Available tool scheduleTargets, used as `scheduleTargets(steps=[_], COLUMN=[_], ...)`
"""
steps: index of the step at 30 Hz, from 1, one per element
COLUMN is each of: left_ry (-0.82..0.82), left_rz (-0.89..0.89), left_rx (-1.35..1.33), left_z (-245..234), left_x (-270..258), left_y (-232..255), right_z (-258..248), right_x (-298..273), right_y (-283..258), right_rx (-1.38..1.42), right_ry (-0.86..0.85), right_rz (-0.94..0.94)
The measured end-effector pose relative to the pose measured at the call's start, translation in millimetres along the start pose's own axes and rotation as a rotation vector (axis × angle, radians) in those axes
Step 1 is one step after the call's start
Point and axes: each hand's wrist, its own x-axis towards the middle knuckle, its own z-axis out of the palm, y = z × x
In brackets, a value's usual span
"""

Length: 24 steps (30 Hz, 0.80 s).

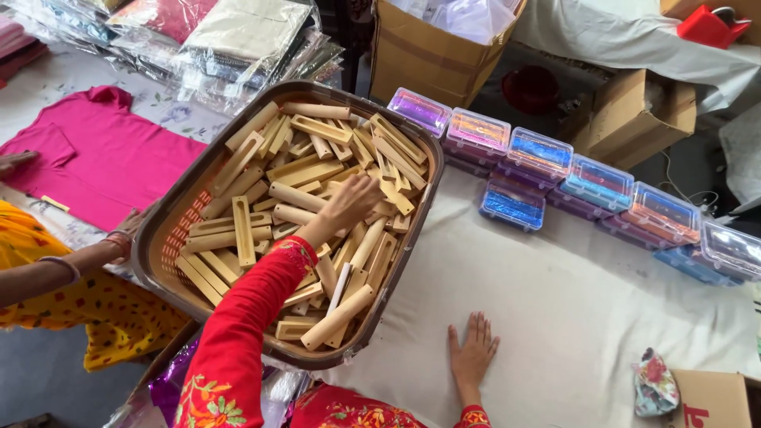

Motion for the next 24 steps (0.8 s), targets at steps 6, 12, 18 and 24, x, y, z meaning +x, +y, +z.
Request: scheduleTargets(steps=[6,12,18,24], left_ry=[0.221,0.184,0.393,0.181], left_rz=[0.085,0.03,-0.242,-0.646], left_rx=[-0.122,-0.179,-0.705,-1.544], left_z=[14.5,-3.4,-53.0,-86.8], left_x=[36.2,40.4,0.9,-50.9], left_y=[44.5,53.7,25.8,9.4], right_z=[4.1,-1.6,4.5,3.7], right_x=[-0.3,0.8,0.5,-2.1], right_y=[2.0,-0.3,3.3,2.0], right_rx=[0.004,0.012,0.005,0.053], right_ry=[0.035,-0.015,-0.03,0.023], right_rz=[-0.011,0.001,0.012,-0.009])
